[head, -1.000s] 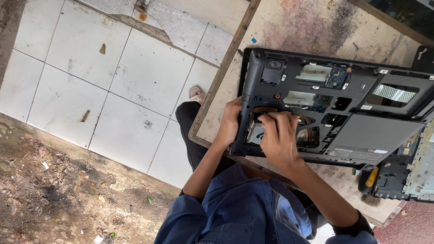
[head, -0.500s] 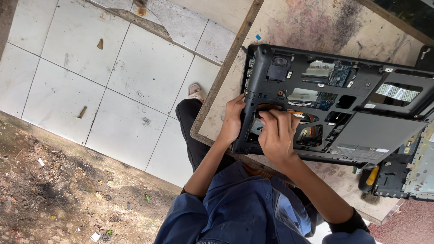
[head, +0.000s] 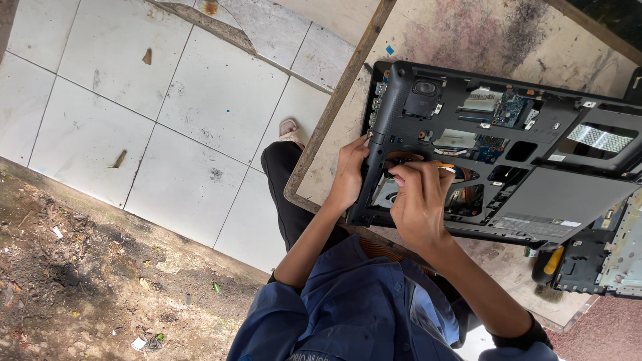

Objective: The person installs a laptop motherboard with an attached cooling fan into the laptop chassis. They align the board, press it into place, and adjust the fan and internal components to fit within the case.

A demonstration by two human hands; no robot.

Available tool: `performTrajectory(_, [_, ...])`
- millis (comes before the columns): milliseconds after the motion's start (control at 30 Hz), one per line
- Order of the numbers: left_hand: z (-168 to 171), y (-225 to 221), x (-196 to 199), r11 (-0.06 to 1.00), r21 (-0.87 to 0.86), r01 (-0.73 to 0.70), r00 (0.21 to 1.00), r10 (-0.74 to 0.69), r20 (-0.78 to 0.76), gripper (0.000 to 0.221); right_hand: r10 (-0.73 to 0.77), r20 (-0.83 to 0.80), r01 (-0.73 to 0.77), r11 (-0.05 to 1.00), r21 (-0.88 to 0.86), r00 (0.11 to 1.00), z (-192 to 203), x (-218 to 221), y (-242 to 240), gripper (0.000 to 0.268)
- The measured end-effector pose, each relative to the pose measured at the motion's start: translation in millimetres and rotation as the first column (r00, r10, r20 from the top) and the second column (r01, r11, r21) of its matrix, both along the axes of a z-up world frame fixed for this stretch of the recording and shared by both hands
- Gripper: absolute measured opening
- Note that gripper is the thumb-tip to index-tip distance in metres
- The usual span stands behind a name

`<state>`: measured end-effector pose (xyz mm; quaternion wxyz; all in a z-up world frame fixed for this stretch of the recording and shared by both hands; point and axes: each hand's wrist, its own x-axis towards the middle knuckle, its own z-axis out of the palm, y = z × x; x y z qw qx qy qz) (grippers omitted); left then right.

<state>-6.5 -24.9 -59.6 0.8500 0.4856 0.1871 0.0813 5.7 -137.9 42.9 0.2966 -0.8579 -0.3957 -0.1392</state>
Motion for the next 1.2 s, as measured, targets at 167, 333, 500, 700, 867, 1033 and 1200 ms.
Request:
performTrajectory(167, [9,0,-2,0.999,0.045,0.0,1.0,-0.001,0.031,0.022,0.002,0.097,0.014,0.988,-0.154,0.995,8,0,4,0.015])
performTrajectory(333, [20,1,-1,1.0,0.023,-0.021,0.999,0.02,0.033,0.023,-0.02,0.372,0.161,0.922,-0.352,0.928,13,0,3,0.01])
performTrajectory(500, [4,-1,-2,0.999,0.048,-0.024,0.999,0.022,0.048,0.028,0.024,0.302,0.091,0.929,-0.359,0.953,20,1,-3,0.017])
performTrajectory(700, [50,3,-5,1.0,0.012,-0.028,0.999,0.028,0.032,0.039,0.079,0.302,0.045,0.923,-0.382,0.95,23,0,-7,0.02])
performTrajectory(867, [16,-2,-13,0.999,0.007,0.043,0.923,-0.042,0.382,0.025,-0.015,0.446,0.214,0.891,-0.401,0.895,30,-6,-8,0.018])
performTrajectory(1033, [13,-5,-20,0.997,0.002,0.076,0.928,-0.072,0.366,0.028,0.019,0.397,0.156,0.902,-0.403,0.917,25,-6,-13,0.01])
performTrajectory(1200, [9,-8,-20,1.0,-0.013,0.004,0.944,0.001,0.33,0.021,0.013,0.381,0.163,0.89,-0.425,0.924,24,-15,-19,0.015])
